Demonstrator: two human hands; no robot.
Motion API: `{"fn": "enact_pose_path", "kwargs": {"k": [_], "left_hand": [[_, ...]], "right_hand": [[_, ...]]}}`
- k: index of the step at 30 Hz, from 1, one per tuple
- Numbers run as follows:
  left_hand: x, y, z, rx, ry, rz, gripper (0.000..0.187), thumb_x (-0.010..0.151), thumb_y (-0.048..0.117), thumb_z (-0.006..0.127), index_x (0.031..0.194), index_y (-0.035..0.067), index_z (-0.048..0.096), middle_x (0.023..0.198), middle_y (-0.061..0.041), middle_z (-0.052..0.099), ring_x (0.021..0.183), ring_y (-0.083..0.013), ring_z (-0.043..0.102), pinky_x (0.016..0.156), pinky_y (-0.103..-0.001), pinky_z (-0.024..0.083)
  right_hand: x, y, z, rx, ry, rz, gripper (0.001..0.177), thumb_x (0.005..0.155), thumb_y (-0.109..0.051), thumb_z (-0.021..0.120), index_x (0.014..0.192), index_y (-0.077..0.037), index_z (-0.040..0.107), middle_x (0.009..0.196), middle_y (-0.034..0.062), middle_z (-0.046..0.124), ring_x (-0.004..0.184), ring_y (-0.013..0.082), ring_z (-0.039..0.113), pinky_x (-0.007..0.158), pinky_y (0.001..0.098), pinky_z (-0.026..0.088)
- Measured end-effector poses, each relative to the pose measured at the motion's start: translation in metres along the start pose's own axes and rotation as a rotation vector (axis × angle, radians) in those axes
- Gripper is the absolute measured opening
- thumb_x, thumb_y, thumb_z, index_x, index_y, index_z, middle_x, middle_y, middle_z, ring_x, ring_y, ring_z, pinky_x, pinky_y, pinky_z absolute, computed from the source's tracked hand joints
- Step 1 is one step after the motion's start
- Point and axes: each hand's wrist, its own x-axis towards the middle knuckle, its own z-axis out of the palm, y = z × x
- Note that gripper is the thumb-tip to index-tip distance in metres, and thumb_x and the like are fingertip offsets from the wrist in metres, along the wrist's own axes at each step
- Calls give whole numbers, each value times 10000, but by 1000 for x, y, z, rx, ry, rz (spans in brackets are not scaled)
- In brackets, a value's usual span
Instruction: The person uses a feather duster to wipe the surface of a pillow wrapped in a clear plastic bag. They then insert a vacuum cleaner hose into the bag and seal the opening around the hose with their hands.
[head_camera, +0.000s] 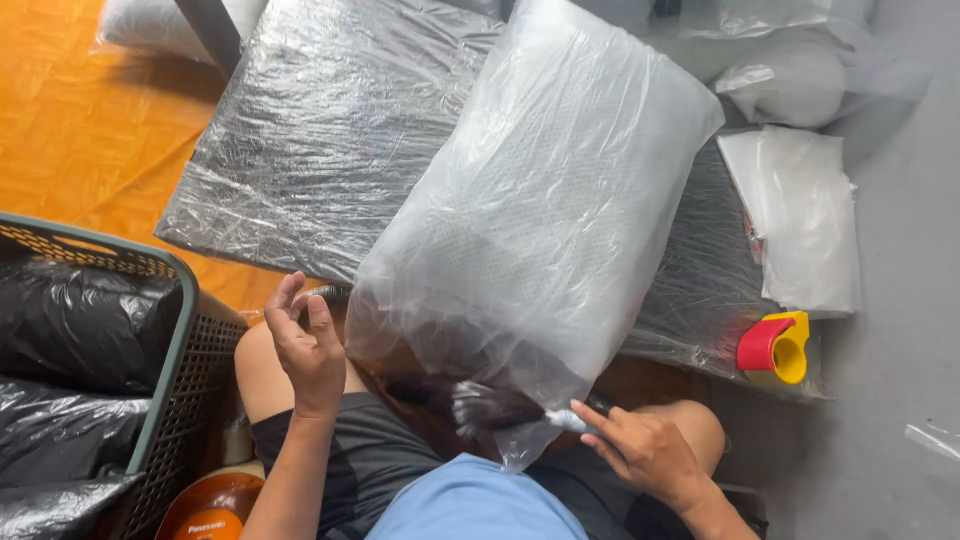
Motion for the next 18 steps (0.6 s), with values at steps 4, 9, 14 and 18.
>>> {"fn": "enact_pose_path", "kwargs": {"k": [4,9,14,18], "left_hand": [[12,-3,8,82,-76,-243,499,1036,419,471,1379,58,487,1418,-126,549,1260,-332,564,1044,-434,455],[9,-18,32,55,-156,-333,519,1029,474,442,1353,74,516,1378,-124,567,1257,-307,572,1015,-421,462],[13,-28,48,229,-285,-353,682,979,545,468,1450,53,416,1492,-159,468,1402,-340,425,1111,-475,368],[17,-10,63,331,-445,-416,994,842,718,454,1571,78,239,1628,-153,310,1495,-352,320,1133,-547,337]], "right_hand": [[-14,11,7,167,181,258,484,995,-318,585,1442,-133,568,590,-33,479,454,106,427,472,309,410],[-13,16,10,161,141,162,458,999,-322,608,1424,-152,597,656,-53,469,486,96,467,480,316,419],[-32,38,44,340,334,555,507,1039,-372,473,1498,-160,503,1372,111,690,847,200,784,704,295,590],[-20,82,60,286,299,769,567,1036,-383,461,1568,-188,432,570,53,547,467,169,501,530,355,426]]}}
